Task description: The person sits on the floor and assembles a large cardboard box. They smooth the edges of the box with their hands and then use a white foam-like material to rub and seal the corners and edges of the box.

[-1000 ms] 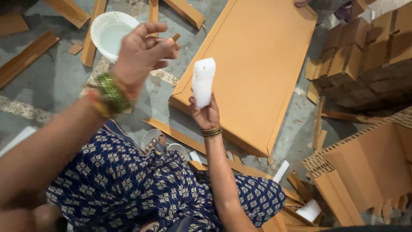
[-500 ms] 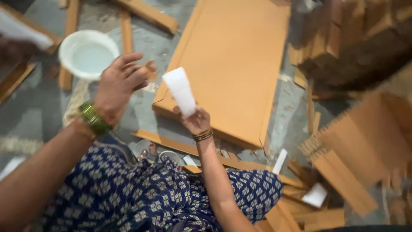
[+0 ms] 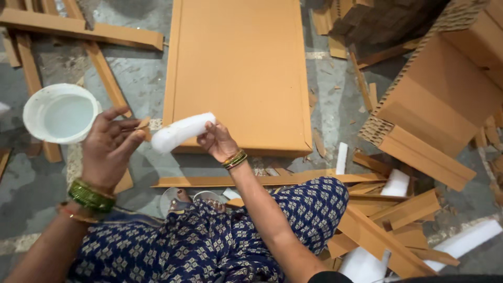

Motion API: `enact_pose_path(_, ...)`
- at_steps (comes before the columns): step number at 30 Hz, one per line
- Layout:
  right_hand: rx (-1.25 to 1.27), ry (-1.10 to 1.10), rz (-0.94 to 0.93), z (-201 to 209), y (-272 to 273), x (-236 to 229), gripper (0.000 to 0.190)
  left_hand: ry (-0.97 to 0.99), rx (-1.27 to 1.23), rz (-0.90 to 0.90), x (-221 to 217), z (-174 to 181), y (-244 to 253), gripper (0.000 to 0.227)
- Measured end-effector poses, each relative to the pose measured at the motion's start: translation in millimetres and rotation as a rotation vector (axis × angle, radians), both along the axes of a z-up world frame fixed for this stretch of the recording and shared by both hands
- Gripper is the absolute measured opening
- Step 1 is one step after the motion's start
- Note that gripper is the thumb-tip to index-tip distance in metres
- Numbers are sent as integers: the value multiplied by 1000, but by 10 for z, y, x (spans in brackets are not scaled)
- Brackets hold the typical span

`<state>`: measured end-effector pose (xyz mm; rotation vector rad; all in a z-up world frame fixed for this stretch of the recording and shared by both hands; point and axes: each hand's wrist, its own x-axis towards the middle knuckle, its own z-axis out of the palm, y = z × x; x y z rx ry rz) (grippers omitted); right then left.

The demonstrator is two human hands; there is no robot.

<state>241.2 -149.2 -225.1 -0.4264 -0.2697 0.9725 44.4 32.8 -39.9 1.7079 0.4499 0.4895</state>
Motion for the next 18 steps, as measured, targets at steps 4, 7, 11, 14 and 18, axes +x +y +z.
enact_pose_path(4, -25, -6, -55, 119, 4, -76, 38, -77, 15, 27, 49, -65, -41, 59)
enact_pose_path(7, 45, 154, -3, 352, 56, -139, 40, -160, -200, 21, 62, -79, -16, 52)
enact_pose_path(11, -55, 287, 7, 401, 33, -106, 54, -124, -545, 80, 72, -35, 44, 40)
enact_pose_path(14, -12, 327, 2, 64, 99, 56, 49, -98, -613, 99, 42, 15, 70, 36)
enact_pose_path(18, 52, 371, -12, -409, 62, 645, 50, -198, -618, 96, -49, 47, 146, 31)
